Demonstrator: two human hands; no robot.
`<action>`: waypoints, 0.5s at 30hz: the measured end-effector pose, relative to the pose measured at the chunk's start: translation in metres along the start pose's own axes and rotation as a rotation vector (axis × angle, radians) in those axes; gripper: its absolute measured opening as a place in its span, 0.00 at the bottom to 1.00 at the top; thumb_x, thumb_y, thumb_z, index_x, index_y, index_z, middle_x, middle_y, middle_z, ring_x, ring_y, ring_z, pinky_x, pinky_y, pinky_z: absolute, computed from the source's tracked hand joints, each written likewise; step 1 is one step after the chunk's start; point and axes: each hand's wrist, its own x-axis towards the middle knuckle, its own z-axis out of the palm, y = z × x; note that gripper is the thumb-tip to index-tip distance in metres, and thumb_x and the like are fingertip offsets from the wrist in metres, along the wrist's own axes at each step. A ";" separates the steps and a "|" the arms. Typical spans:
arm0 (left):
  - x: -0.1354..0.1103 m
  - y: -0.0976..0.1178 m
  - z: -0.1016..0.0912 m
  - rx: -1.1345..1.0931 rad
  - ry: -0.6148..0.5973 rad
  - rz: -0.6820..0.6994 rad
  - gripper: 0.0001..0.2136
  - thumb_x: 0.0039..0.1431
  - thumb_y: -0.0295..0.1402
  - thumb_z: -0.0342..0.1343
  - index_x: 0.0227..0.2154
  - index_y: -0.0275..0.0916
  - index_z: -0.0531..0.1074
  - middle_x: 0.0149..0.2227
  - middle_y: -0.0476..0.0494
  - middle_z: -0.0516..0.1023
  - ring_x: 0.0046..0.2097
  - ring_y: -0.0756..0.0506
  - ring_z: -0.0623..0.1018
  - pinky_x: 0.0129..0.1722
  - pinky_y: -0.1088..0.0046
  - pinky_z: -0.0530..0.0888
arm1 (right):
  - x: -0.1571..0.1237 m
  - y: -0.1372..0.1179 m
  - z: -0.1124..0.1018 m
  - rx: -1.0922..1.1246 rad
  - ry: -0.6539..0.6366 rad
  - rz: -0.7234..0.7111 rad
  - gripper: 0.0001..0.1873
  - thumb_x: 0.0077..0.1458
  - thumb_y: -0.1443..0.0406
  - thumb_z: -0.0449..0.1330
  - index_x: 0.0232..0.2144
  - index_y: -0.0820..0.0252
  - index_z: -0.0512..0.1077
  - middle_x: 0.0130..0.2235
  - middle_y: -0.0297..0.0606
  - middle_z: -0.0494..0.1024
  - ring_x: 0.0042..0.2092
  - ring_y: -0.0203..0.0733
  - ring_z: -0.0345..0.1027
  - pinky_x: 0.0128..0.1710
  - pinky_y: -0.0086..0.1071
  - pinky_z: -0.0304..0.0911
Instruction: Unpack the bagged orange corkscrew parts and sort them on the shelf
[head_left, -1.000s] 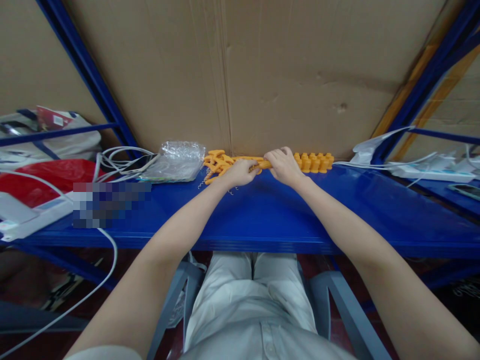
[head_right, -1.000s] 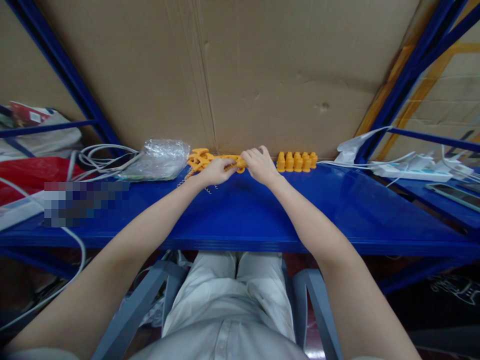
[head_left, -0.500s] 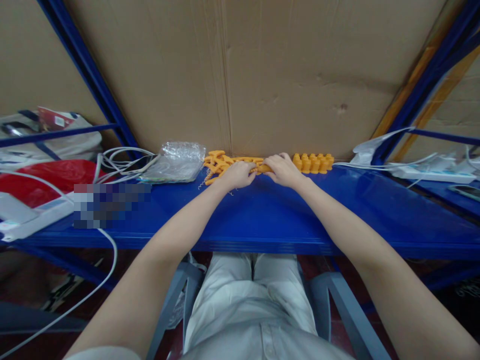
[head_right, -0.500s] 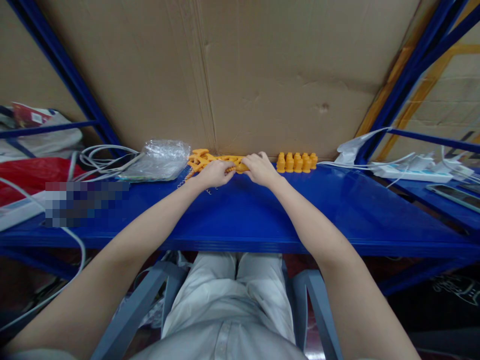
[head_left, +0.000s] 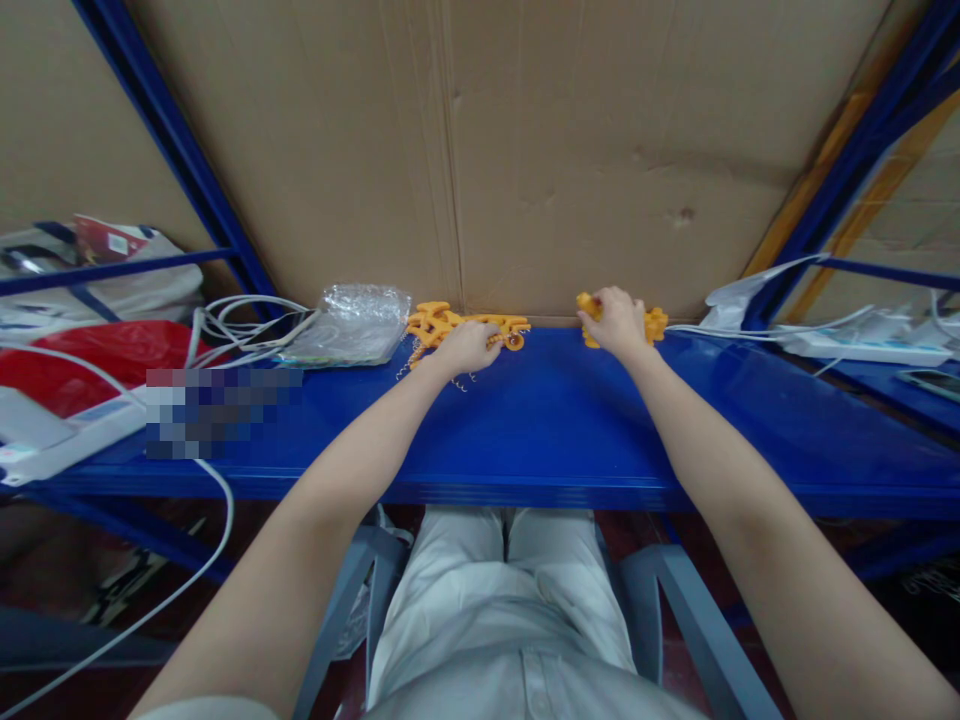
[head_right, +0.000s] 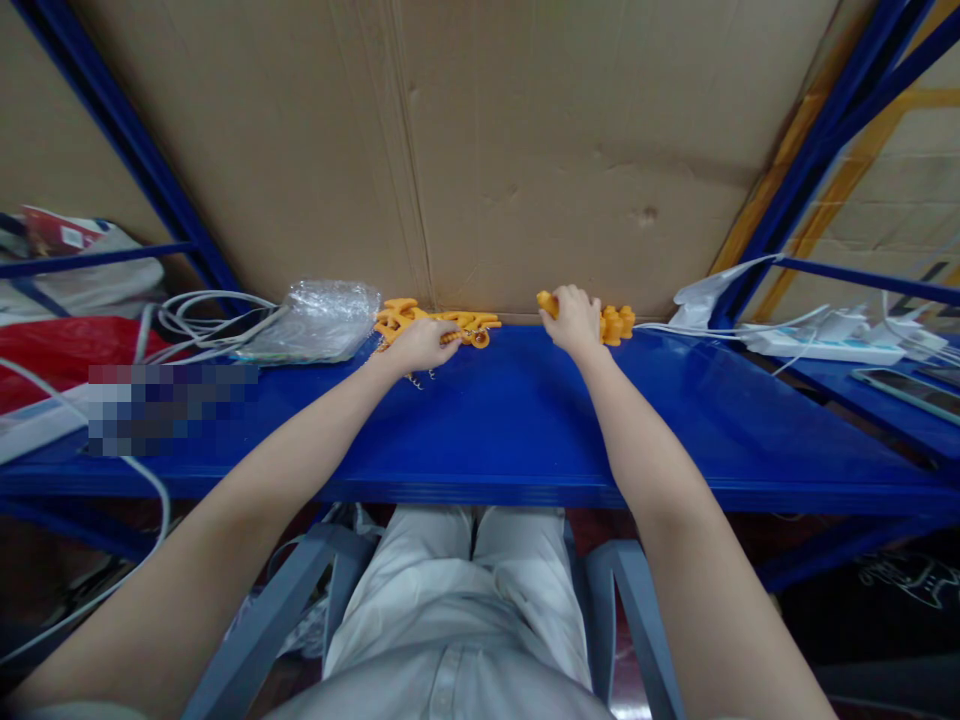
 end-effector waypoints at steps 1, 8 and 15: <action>0.000 -0.001 0.000 -0.007 0.005 0.008 0.11 0.61 0.32 0.51 0.36 0.36 0.79 0.35 0.36 0.83 0.36 0.41 0.80 0.39 0.66 0.74 | 0.001 0.009 -0.001 -0.003 0.023 0.079 0.18 0.63 0.53 0.52 0.44 0.60 0.70 0.47 0.56 0.75 0.52 0.61 0.66 0.49 0.54 0.58; 0.000 0.006 -0.004 0.012 -0.076 -0.019 0.13 0.62 0.33 0.50 0.39 0.35 0.79 0.38 0.36 0.83 0.39 0.41 0.80 0.43 0.65 0.74 | -0.004 0.055 -0.015 0.109 0.116 0.635 0.14 0.58 0.56 0.57 0.40 0.60 0.72 0.45 0.52 0.77 0.50 0.56 0.70 0.50 0.48 0.64; -0.001 0.010 -0.008 0.023 -0.111 -0.010 0.13 0.63 0.33 0.49 0.39 0.35 0.79 0.38 0.36 0.83 0.40 0.40 0.80 0.43 0.64 0.74 | -0.028 0.075 -0.018 0.123 0.075 0.984 0.12 0.53 0.61 0.62 0.39 0.60 0.75 0.45 0.53 0.79 0.51 0.58 0.73 0.51 0.48 0.67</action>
